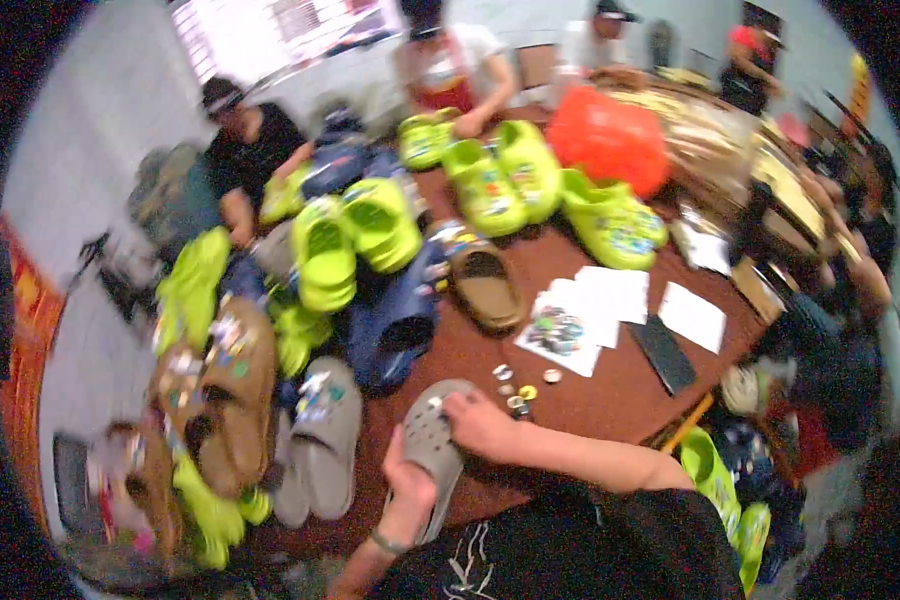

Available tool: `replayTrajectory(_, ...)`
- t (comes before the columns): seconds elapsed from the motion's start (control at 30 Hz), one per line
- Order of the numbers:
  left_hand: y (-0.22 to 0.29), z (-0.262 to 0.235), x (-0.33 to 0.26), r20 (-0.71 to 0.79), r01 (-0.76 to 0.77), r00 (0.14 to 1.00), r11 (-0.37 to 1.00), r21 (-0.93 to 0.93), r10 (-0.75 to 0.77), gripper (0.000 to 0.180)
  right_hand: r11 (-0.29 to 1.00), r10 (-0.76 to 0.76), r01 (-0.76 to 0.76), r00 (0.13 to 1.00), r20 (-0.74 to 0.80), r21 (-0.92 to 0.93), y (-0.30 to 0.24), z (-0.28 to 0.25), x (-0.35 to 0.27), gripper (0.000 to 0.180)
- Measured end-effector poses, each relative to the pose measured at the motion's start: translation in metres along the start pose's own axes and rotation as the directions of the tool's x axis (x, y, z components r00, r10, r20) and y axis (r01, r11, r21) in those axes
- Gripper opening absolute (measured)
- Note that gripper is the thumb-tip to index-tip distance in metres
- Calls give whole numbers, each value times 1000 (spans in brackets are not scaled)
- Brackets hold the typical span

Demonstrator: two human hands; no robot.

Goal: Attaching decorative charms to the holes of plastic clogs.

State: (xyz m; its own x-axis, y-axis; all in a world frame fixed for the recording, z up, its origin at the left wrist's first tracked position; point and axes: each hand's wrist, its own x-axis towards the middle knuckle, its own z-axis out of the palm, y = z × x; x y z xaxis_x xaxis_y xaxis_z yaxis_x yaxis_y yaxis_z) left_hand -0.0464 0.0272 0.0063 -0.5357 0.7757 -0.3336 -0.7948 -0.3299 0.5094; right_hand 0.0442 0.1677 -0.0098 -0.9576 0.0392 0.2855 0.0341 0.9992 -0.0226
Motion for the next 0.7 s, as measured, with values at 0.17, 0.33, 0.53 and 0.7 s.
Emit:
replayTrajectory(0.17,-5,-1,-13,-28,55,998,983,-175,-61,45,964,60,-82,994,92,255,19,-31,5,33)
replayTrajectory(0.33,-1,0,-10,11,103,995,973,-207,-103,45,940,103,-73,992,-75,334,22,-11,0,27)
replayTrajectory(0.53,8,8,0,72,51,997,983,-177,-39,49,694,426,-192,886,-181,694,28,3,13,15)
replayTrajectory(0.7,9,5,4,-10,22,1000,990,-143,-23,48,350,566,-301,823,56,887,28,-2,12,17)
